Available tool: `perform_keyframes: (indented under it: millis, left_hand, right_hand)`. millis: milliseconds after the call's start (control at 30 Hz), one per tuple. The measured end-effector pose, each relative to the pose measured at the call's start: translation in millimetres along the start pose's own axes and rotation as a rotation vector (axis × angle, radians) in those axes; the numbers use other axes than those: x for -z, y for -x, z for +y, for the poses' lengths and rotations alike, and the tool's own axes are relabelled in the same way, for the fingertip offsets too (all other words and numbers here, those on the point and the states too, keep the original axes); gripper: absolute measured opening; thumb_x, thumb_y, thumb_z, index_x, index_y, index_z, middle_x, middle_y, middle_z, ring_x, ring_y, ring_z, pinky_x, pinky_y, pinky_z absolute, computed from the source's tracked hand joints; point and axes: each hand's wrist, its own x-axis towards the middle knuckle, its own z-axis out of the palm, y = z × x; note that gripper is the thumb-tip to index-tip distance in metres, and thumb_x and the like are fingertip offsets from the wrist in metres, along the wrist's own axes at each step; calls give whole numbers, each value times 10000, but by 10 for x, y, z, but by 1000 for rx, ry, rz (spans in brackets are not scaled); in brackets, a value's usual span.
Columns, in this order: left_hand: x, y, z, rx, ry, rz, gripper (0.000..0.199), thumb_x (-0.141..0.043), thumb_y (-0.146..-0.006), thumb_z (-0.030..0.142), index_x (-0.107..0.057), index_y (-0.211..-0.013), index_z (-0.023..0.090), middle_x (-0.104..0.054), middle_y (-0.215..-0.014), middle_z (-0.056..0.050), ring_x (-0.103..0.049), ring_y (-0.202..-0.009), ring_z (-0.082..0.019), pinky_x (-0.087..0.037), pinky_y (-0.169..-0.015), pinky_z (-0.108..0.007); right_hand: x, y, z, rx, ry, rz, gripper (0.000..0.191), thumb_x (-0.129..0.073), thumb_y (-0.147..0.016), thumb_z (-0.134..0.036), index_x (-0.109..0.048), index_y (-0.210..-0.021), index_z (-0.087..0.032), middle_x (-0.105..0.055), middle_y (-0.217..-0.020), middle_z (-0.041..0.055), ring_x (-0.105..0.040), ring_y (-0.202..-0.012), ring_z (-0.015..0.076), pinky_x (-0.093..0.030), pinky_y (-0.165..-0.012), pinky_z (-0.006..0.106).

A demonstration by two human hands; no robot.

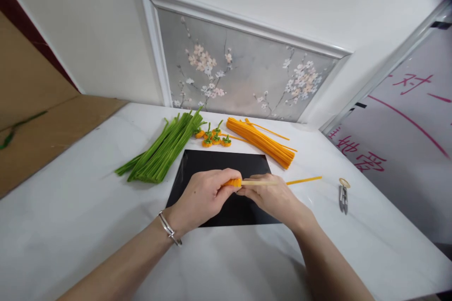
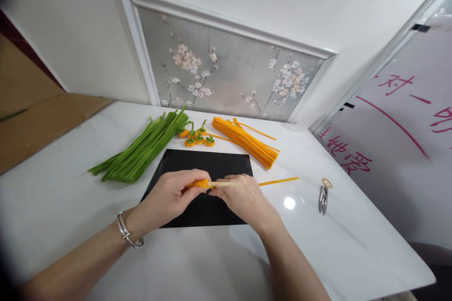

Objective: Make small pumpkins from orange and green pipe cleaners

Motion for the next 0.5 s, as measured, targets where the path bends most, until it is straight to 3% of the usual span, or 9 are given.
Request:
perform_keyframes:
  millis: [167,300,500]
  left_hand:
    - [9,-14,-33,40,-39,50,230,-527,-891,214,-588,-1111,242,-703,-928,17,-643,-760,-132,-471,-666,-225]
    - [17,-31,-31,9,-21,54,164,-500,-917,236,-636,-1007,235,-708,-905,24,-646,-779,-128,-471,-686,-217]
    - [12,-30,-29,73,53,50,165,-484,-941,260,-641,-909,220,-666,-810,42,-579,-681,-100,-427,-609,-194]
  right_hand:
    - [-5,47,28,-83,-3,-45,233,-513,-957,-299,-641,-776,-224,-686,-712,-14,-633,-688,147,-304,-583,242]
    - [13,63,26,-92,-7,-45,244,-522,-952,-315,-630,-752,-227,-674,-697,-18,-613,-662,142,-295,-575,244]
    - [30,85,-18,-33,-34,-44,312,-494,-963,-352,-589,-698,-217,-594,-617,-31,-526,-582,119,-279,-557,240]
